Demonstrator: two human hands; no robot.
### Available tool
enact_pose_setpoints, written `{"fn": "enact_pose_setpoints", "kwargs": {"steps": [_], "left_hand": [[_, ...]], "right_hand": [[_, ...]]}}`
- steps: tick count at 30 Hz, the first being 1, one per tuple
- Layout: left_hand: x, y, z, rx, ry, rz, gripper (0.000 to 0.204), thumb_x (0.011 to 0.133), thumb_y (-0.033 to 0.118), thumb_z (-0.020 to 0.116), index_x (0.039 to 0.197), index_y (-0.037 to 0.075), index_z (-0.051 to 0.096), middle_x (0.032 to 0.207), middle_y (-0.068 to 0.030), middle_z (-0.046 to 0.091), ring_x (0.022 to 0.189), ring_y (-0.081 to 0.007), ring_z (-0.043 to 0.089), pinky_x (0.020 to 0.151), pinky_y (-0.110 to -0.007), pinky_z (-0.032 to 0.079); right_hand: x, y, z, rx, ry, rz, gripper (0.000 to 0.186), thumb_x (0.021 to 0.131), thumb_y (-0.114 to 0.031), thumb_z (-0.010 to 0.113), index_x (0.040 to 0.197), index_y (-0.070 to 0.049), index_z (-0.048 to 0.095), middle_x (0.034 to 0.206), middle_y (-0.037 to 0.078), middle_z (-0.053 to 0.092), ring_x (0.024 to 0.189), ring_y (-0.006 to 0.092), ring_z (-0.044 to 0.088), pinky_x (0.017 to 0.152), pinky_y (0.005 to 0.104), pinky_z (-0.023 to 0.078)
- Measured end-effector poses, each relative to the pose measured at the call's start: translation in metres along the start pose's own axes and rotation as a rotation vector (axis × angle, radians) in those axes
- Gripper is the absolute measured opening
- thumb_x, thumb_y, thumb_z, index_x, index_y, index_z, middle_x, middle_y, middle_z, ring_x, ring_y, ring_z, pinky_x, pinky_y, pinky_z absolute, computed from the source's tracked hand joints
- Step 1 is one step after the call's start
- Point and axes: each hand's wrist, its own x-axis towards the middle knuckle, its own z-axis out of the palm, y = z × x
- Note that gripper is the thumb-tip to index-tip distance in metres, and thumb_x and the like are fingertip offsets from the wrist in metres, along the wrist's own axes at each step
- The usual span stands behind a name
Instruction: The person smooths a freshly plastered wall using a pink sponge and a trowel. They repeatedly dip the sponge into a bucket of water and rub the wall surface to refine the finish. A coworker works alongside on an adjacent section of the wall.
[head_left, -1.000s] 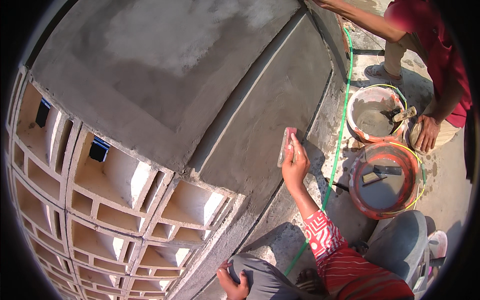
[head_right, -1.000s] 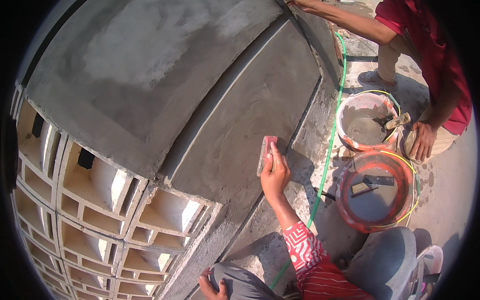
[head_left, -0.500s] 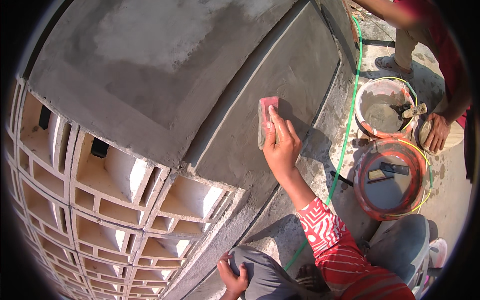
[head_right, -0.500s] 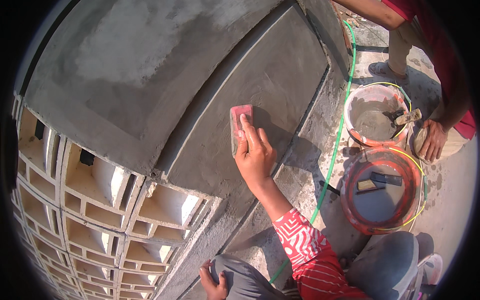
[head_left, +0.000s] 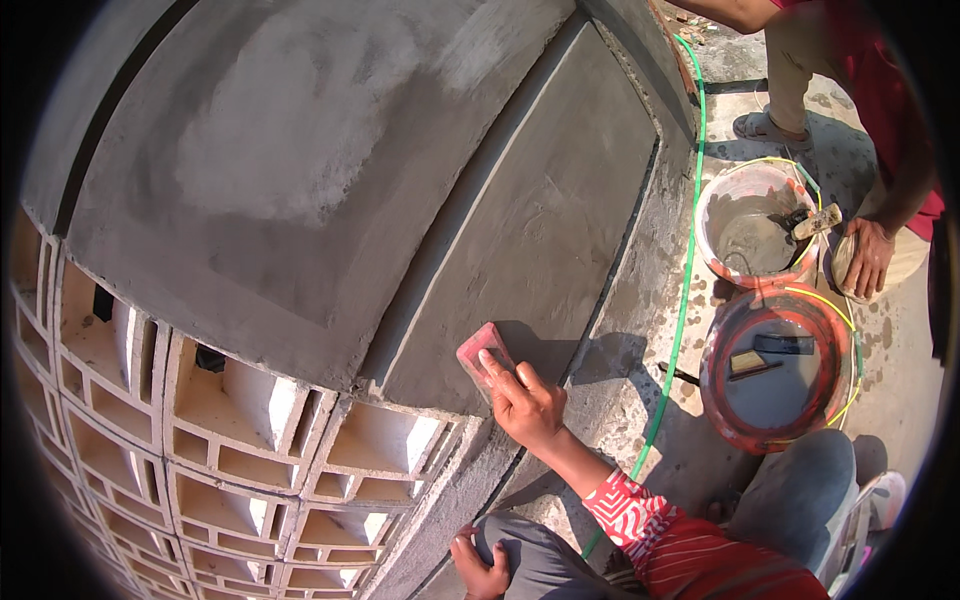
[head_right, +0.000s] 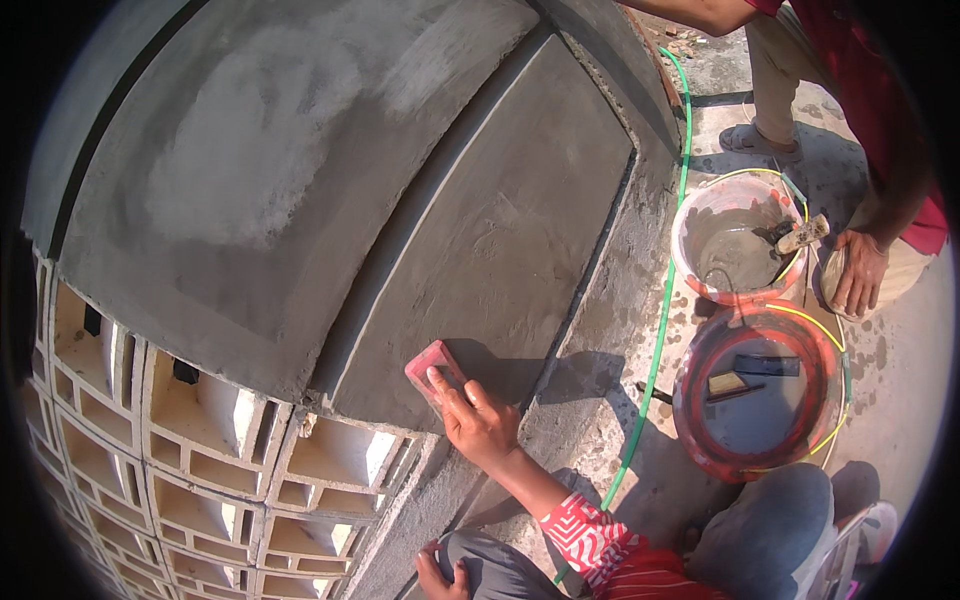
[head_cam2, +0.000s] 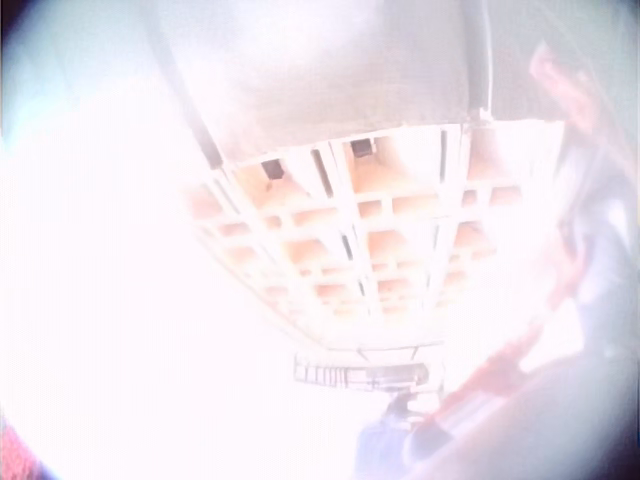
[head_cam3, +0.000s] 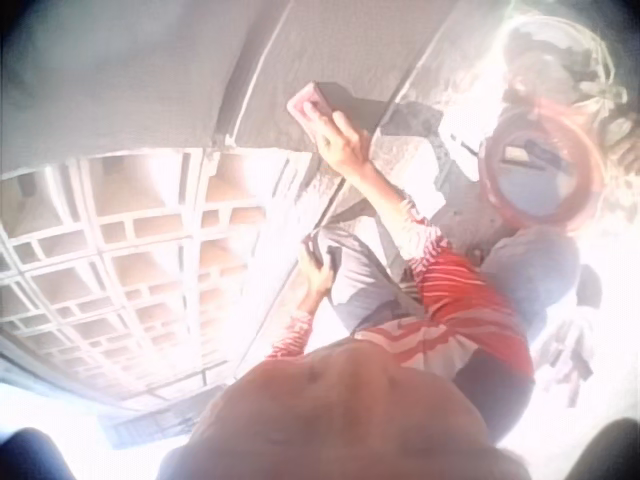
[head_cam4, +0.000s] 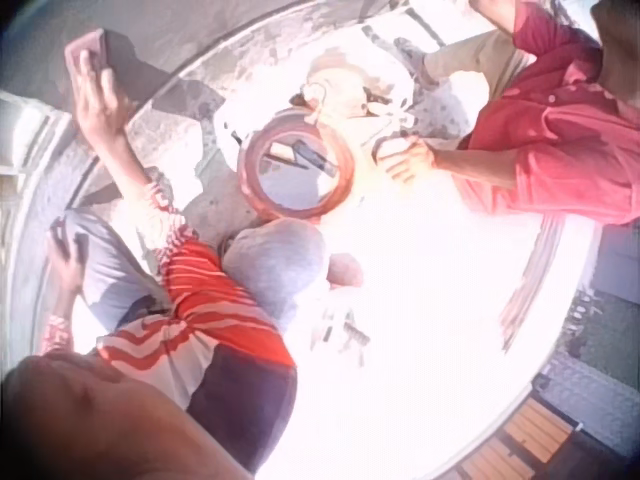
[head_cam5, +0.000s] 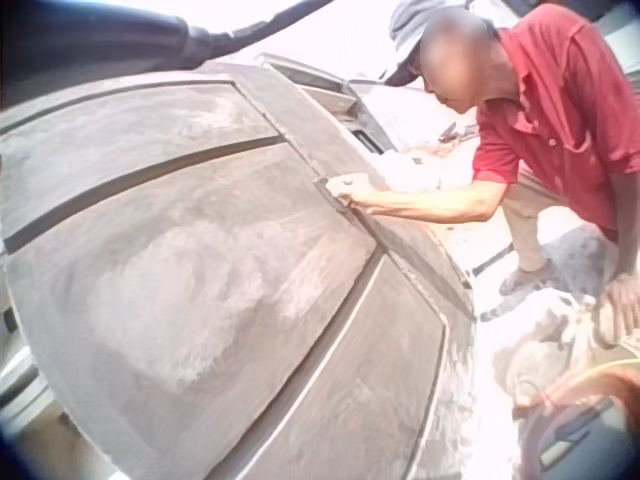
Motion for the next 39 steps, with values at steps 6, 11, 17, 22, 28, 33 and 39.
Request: {"fn": "enact_pose_setpoints", "kwargs": {"steps": [6,11,17,22,28,33,39], "left_hand": [[0.000,-0.013,0.015,0.033,0.025,0.003,0.065,0.091,0.034,0.071,0.137,-0.005,0.048,0.127,-0.0286,0.057,0.117,-0.0422,0.056,0.102,-0.051,0.044],[0.008,0.018,0.001,-0.108,-0.023,-0.048,0.062,0.092,0.031,0.069,0.137,-0.005,0.048,0.126,-0.0297,0.058,0.117,-0.0440,0.056,0.102,-0.051,0.043],[0.006,0.021,0.004,-0.011,0.004,0.025,0.062,0.091,0.030,0.069,0.138,-0.005,0.049,0.124,-0.0284,0.059,0.114,-0.0437,0.057,0.099,-0.051,0.044],[0.003,0.011,0.005,-0.046,-0.005,-0.039,0.061,0.090,0.028,0.070,0.138,-0.004,0.049,0.125,-0.0273,0.059,0.115,-0.0424,0.057,0.101,-0.051,0.043],[0.004,0.015,0.004,0.000,-0.024,0.030,0.064,0.090,0.032,0.071,0.139,-0.004,0.047,0.125,-0.0275,0.058,0.118,-0.0395,0.056,0.103,-0.050,0.042],[0.008,0.014,0.011,-0.271,0.024,-0.024,0.062,0.089,0.028,0.069,0.137,-0.005,0.048,0.124,-0.0269,0.060,0.114,-0.0396,0.059,0.101,-0.049,0.045],[0.011,0.006,0.005,-0.017,-0.023,0.056,0.056,0.083,0.018,0.067,0.129,-0.008,0.048,0.122,-0.0279,0.054,0.115,-0.0420,0.053,0.103,-0.049,0.041]], "right_hand": [[0.161,0.132,-0.024,-0.075,0.406,0.180,0.032,0.097,-0.011,0.064,0.128,-0.013,0.070,0.088,0.013,0.071,0.073,0.0338,0.068,0.062,0.0426,0.055],[0.053,0.007,-0.001,0.098,0.176,-0.035,0.035,0.093,-0.017,0.073,0.128,-0.021,0.075,0.072,0.002,0.056,0.055,0.0231,0.060,0.052,0.0381,0.050],[0.163,0.120,-0.018,-0.019,0.389,0.158,0.031,0.097,-0.013,0.064,0.127,-0.013,0.070,0.089,0.012,0.070,0.077,0.0353,0.069,0.065,0.0448,0.054],[0.087,0.044,-0.002,0.114,0.190,0.232,0.033,0.096,-0.009,0.064,0.128,-0.012,0.071,0.093,0.012,0.072,0.081,0.0316,0.072,0.070,0.0397,0.056],[0.130,0.075,-0.003,-0.003,0.318,0.219,0.032,0.095,-0.013,0.065,0.126,-0.012,0.071,0.089,0.010,0.072,0.079,0.0314,0.072,0.065,0.0423,0.057],[0.137,0.071,-0.002,0.004,0.322,0.225,0.031,0.096,-0.016,0.064,0.126,-0.014,0.071,0.093,0.011,0.073,0.081,0.0310,0.073,0.068,0.0431,0.058],[0.141,0.077,-0.002,-0.085,0.322,0.272,0.031,0.096,-0.015,0.063,0.126,-0.013,0.071,0.092,0.012,0.073,0.082,0.0329,0.072,0.067,0.0439,0.058]]}}
